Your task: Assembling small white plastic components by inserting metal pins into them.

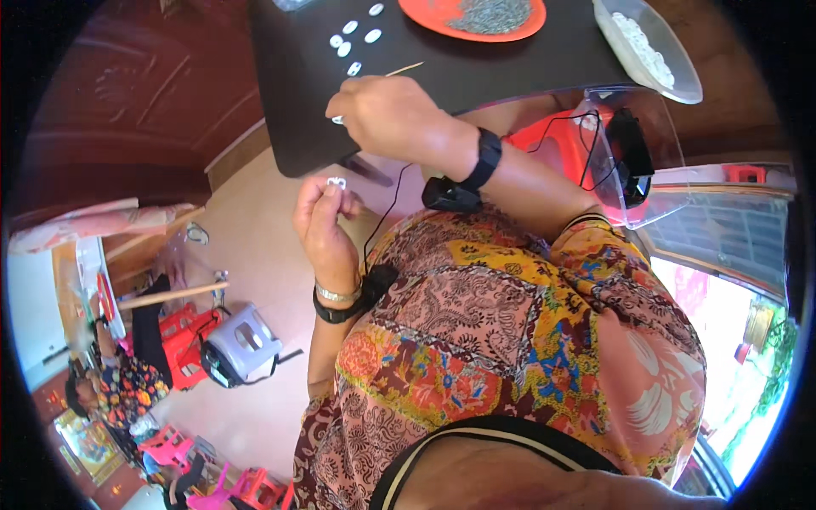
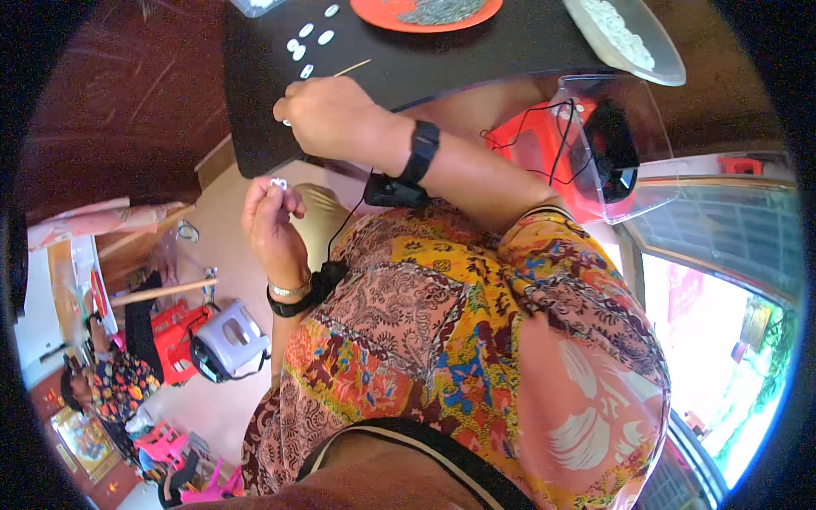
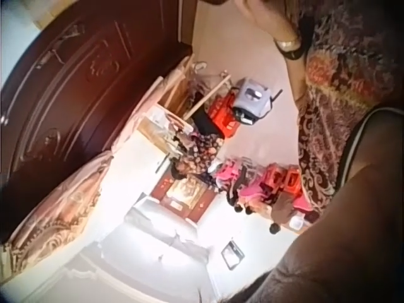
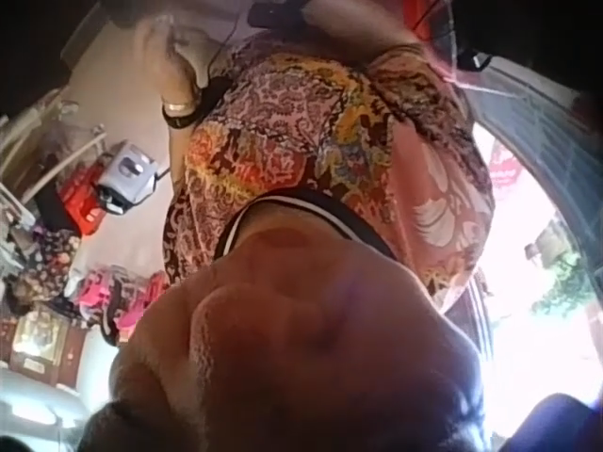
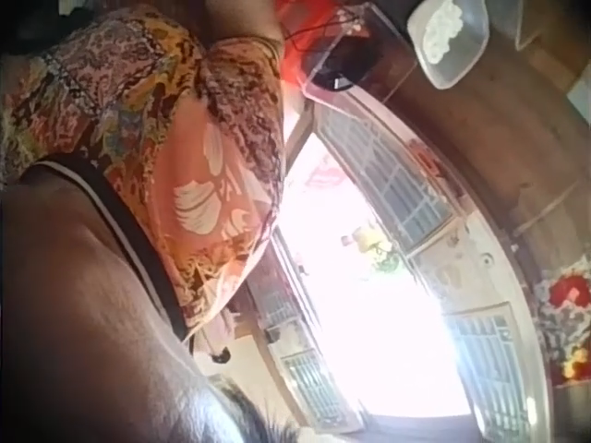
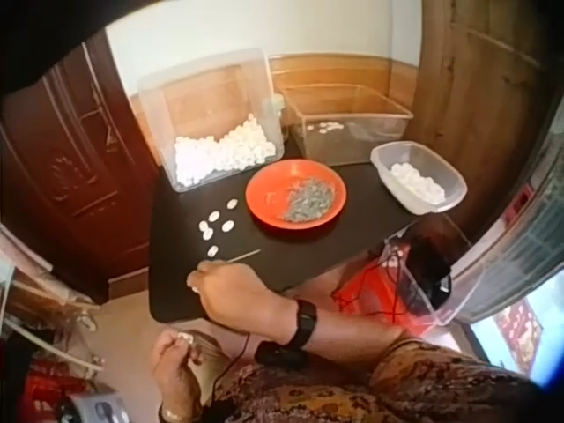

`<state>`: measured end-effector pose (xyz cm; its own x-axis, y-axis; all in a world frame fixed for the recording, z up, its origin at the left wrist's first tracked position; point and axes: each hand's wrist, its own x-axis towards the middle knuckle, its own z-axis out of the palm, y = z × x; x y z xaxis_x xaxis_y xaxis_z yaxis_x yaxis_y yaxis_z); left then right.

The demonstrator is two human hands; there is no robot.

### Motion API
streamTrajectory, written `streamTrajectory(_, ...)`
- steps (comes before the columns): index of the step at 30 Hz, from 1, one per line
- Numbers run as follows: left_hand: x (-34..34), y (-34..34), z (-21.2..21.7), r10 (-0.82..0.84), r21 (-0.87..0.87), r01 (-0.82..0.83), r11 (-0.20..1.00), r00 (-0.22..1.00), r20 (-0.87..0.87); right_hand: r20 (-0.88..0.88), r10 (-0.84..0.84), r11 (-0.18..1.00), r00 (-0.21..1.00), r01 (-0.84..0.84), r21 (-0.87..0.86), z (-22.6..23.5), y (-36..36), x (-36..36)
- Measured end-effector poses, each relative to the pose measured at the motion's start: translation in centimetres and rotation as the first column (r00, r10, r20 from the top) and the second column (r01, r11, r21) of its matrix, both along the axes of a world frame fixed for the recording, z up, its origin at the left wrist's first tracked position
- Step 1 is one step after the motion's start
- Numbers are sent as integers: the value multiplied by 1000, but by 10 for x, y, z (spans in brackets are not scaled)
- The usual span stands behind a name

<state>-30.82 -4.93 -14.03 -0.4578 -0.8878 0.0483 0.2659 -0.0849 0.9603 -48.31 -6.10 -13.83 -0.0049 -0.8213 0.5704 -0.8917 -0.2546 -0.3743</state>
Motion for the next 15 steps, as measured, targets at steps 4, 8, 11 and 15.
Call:
streamTrajectory(4,6,-2,-6,2,4,-2,1000,1000,9,-89,-84,996,992,86,19,5,-1,-3)
streamTrajectory(8,9,-3,-7,6,23,-6,1000,1000,10,-151,-169,984,974,159,-75,15,-2,-33)
streamTrajectory(11,9,-5,-7,5,28,-5,1000,1000,14,-243,-280,959,929,281,-31,32,-7,-85)
streamTrajectory(15,9,-6,-9,-20,44,21,999,1000,-4,-270,-373,914,888,402,60,64,-21,-148)
